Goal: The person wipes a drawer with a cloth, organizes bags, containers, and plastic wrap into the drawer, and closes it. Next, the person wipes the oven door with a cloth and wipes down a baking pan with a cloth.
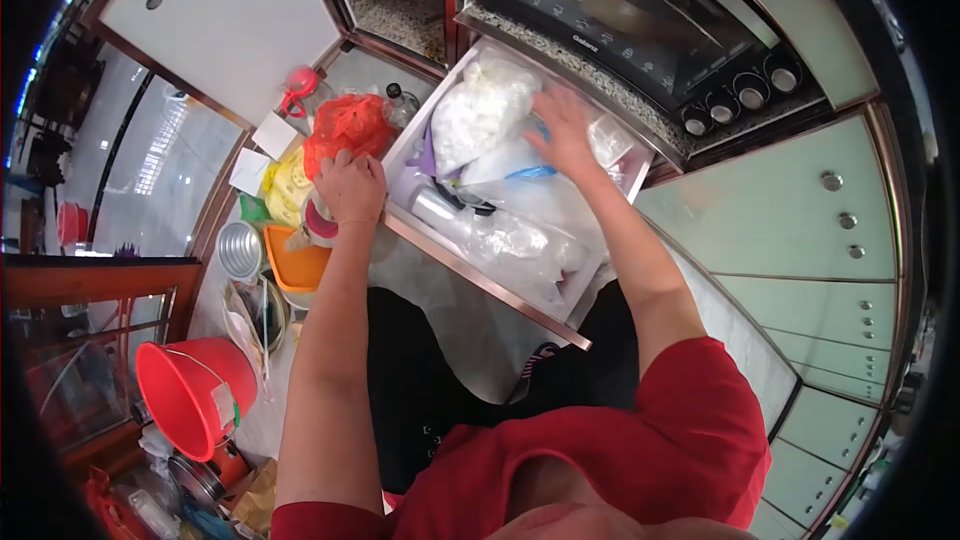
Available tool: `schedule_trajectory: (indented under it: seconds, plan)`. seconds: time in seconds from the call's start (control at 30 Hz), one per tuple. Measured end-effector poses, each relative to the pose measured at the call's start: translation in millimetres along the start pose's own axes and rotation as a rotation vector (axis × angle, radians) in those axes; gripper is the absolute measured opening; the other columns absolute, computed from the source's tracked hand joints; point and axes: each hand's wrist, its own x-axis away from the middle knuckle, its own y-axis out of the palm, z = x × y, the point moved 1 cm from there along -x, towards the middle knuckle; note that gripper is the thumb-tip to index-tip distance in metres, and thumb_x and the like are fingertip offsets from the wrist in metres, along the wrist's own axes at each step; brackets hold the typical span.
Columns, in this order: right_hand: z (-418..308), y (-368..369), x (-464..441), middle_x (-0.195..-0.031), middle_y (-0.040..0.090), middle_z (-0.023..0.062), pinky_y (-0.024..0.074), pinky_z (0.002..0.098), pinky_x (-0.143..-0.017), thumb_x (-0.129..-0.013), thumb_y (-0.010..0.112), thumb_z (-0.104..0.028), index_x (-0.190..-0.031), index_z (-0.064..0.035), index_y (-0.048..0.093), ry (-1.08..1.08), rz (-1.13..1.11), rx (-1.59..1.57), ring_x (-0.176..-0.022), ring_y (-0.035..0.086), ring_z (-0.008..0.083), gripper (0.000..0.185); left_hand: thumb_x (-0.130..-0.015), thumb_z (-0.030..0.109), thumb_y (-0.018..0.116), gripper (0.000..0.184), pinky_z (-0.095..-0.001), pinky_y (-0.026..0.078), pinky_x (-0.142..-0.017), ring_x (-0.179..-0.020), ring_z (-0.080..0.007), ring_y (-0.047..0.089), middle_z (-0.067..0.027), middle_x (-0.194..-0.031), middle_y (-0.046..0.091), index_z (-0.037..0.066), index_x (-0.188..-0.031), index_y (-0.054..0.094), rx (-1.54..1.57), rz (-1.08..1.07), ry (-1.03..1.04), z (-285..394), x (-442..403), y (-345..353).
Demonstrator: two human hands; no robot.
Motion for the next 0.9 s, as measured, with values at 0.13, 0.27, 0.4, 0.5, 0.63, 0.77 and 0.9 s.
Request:
schedule_trajectory:
  seconds: [0.13, 0.27, 0.4, 0.5, 0.63, 0.77, 0.9]
  plan:
    - [51, -13, 83, -0.139, 0.041, 0.0209, 0.0305, 0.0521, -0.106, -0.080, 0.066, -0.043, -0.135, -0.0110, 0.046, 0.210, -0.115, 0.246, -0.129, 0.036, 0.0386, 0.067, -0.078, 0.027, 0.058, 0.022, -0.0432, 0.042, -0.069, -0.084, -0.0261, 0.055, -0.0039, -0.081, 0.062, 0.011, -0.071, 0.071, -0.007, -0.015, -0.004, 0, 0, 2]
    - [56, -5, 103, -0.135, 0.046, 0.0197, 0.0410, 0.0472, -0.098, -0.083, 0.063, -0.034, -0.130, -0.0092, 0.051, 0.318, -0.182, 0.256, -0.123, 0.044, 0.0367, 0.055, -0.079, 0.028, 0.058, 0.024, -0.0432, 0.044, -0.069, -0.084, -0.0265, 0.056, -0.0052, -0.082, 0.063, 0.009, -0.071, 0.072, -0.033, -0.022, -0.007, 2, 1, -2]
    - [97, -12, 81, -0.127, 0.053, 0.0130, 0.0430, 0.0451, -0.097, -0.084, 0.060, -0.025, -0.124, -0.0104, 0.056, 0.284, -0.236, 0.197, -0.118, 0.049, 0.0327, 0.043, -0.079, 0.027, 0.057, 0.024, -0.0437, 0.042, -0.070, -0.086, -0.0265, 0.056, -0.0045, -0.082, 0.063, 0.010, -0.071, 0.072, -0.050, -0.057, -0.010, 3, 1, -2]
    - [88, -25, 76, -0.125, 0.054, 0.0101, 0.0433, 0.0443, -0.096, -0.083, 0.059, -0.019, -0.123, -0.0141, 0.058, 0.097, -0.112, 0.321, -0.115, 0.051, 0.0307, 0.040, -0.079, 0.027, 0.057, 0.024, -0.0435, 0.042, -0.071, -0.086, -0.0268, 0.056, -0.0051, -0.082, 0.063, 0.009, -0.071, 0.072, -0.022, -0.040, -0.004, 2, 3, -4]
    - [96, -2, 81, -0.127, 0.052, 0.0114, 0.0407, 0.0462, -0.098, -0.081, 0.059, -0.018, -0.127, -0.0182, 0.055, 0.269, -0.346, 0.323, -0.117, 0.049, 0.0337, 0.046, -0.078, 0.027, 0.058, 0.024, -0.0436, 0.043, -0.071, -0.086, -0.0270, 0.056, -0.0056, -0.081, 0.063, 0.009, -0.071, 0.072, -0.029, -0.032, -0.001, 1, 6, -3]
    - [67, -17, 79, -0.139, 0.044, 0.0159, 0.0366, 0.0524, -0.101, -0.082, 0.057, -0.015, -0.134, -0.0221, 0.049, 0.201, -0.153, 0.535, -0.126, 0.041, 0.0404, 0.053, -0.078, 0.027, 0.058, 0.024, -0.0444, 0.043, -0.071, -0.086, -0.0277, 0.057, -0.0063, -0.081, 0.063, 0.009, -0.070, 0.071, -0.022, -0.012, 0.003, 2, 2, -3]
    - [-45, -67, 93, -0.144, 0.038, 0.0134, 0.0230, 0.0602, -0.108, -0.082, 0.065, -0.023, -0.136, -0.0215, 0.047, 0.010, -0.345, -0.155, -0.137, 0.030, 0.0368, 0.057, -0.079, 0.027, 0.058, 0.024, -0.0451, 0.045, -0.069, -0.085, -0.0285, 0.058, -0.0068, -0.080, 0.063, 0.009, -0.070, 0.071, -0.045, -0.035, 0.022, 1, 1, -5]
